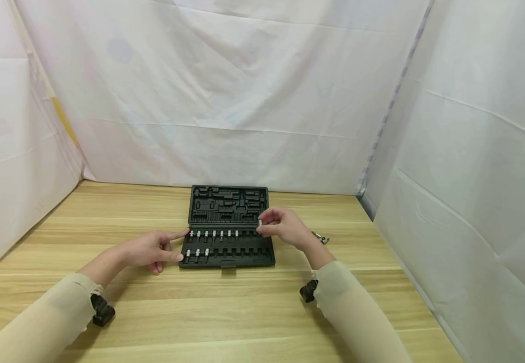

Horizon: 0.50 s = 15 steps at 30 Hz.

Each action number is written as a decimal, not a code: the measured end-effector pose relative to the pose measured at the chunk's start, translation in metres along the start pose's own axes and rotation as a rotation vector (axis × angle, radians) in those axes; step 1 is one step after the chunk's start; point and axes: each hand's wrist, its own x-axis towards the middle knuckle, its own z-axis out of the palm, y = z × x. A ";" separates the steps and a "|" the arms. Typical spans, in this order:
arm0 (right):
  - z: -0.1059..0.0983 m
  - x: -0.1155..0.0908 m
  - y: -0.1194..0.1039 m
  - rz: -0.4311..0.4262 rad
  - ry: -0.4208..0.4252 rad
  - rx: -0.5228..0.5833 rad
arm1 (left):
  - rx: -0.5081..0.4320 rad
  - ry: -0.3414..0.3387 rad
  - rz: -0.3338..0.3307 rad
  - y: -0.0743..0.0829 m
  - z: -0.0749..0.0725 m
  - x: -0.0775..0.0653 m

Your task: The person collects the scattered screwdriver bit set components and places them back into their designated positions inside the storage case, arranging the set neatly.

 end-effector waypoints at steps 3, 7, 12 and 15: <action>0.007 0.005 -0.001 -0.009 0.003 -0.038 | -0.001 -0.006 0.000 0.000 0.000 0.000; 0.013 0.013 0.000 0.002 0.006 -0.069 | 0.003 -0.004 0.001 0.001 0.000 0.001; 0.020 0.023 0.002 0.018 0.001 -0.066 | 0.001 0.000 -0.004 0.001 0.000 0.001; 0.023 0.030 0.006 0.021 -0.003 -0.076 | 0.000 0.001 -0.003 0.000 0.000 0.001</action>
